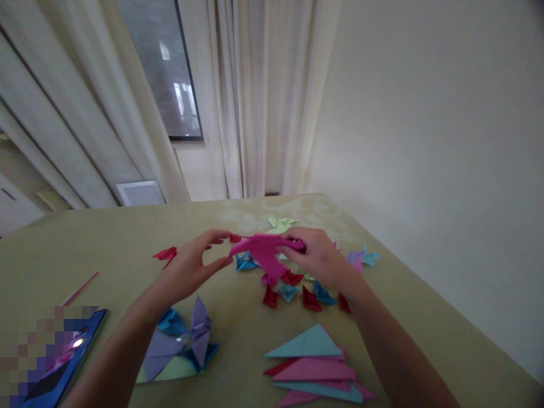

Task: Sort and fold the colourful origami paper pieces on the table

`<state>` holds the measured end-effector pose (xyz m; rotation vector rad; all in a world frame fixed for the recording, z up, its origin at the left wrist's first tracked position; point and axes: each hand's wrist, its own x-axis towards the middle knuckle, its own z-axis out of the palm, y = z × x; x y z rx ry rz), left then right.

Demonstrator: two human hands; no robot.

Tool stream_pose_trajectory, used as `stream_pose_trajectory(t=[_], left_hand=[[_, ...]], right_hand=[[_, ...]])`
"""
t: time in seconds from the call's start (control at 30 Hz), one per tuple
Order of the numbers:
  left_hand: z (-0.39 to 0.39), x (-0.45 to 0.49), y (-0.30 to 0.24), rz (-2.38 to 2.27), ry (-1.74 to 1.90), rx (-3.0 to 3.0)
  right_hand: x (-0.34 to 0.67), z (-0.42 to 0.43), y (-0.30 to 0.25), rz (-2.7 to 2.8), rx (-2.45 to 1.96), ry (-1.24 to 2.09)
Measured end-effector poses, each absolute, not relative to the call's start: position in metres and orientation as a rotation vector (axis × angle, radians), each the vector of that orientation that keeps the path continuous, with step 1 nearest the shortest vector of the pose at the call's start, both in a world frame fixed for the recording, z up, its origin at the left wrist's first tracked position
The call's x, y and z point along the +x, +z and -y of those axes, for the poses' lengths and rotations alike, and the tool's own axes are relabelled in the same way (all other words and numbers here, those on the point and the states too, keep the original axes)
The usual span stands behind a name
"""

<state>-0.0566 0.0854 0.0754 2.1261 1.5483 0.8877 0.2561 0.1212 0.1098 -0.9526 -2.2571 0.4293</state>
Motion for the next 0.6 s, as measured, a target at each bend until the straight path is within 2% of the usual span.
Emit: stream_pose_trajectory(t=[0.07,0.13,0.23,0.33,0.43,0.6], left_hand=[[-0.096,-0.09,0.057,-1.913,0.71,2.178],[-0.105,-0.123,0.034,-2.255,0.377,2.116],[-0.111,-0.156,0.003,-2.416,0.066,1.96],[-0.114,-0.164,-0.011,-2.398,0.056,1.944],[-0.116,-0.157,-0.01,-2.42,0.111,1.928],[-0.119,-0.15,-0.003,-2.371,0.262,1.912]], right_hand=[[0.27,-0.138,0.107,2.159,-1.077,0.206],[0.28,-0.154,0.101,2.066,-1.181,0.035],[0.281,-0.176,0.087,1.976,-1.351,-0.132],[0.273,-0.189,0.072,2.08,-1.543,-0.189],[0.267,-0.193,0.064,2.376,-1.657,-0.107],[0.269,-0.187,0.071,2.435,-1.527,0.007]])
